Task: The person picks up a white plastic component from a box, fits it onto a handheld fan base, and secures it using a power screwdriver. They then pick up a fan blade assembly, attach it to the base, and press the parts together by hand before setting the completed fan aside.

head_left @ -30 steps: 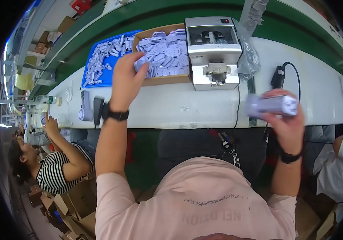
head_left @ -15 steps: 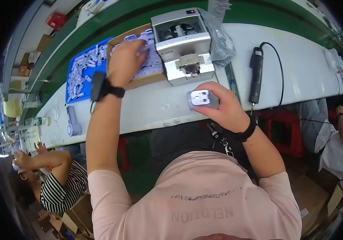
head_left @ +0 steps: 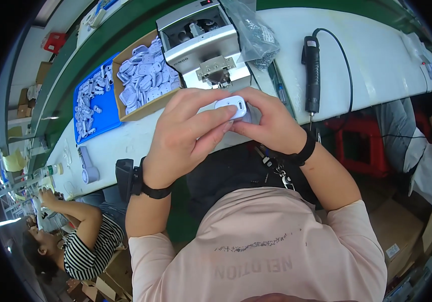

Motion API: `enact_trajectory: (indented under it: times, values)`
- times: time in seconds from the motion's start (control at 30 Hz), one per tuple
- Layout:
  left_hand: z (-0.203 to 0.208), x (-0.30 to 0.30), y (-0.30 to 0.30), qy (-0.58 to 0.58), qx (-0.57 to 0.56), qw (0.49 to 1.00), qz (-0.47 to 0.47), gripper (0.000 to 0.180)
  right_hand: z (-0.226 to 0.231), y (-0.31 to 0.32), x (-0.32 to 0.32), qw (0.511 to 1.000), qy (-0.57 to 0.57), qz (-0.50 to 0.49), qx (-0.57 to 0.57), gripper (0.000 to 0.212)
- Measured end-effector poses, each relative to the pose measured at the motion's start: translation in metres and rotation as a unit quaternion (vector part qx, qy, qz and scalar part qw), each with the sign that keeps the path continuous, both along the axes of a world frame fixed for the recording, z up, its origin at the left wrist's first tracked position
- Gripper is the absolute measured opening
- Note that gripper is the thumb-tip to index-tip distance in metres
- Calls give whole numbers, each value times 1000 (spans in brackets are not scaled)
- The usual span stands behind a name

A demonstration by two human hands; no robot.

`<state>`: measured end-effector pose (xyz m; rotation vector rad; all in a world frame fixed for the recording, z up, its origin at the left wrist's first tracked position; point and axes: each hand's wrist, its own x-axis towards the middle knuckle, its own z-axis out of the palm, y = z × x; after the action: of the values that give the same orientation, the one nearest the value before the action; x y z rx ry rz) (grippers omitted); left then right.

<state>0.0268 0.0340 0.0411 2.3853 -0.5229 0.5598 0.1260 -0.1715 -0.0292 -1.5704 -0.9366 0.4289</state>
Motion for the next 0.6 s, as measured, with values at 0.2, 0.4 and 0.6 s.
enact_trajectory:
  times: [0.2,0.4,0.6]
  values:
    - [-8,-2,-9,32,-26,999,1,35,9,-16,10,992,-123,5,26,49]
    - [-24,-17,-12,-37,-40,997,53,38,13,-80,87,867,-44,-384,-314,44]
    - [-27,-35,-11,-52,-45,995,72,39,-8,-81,93,895,-24,-330,-300,46]
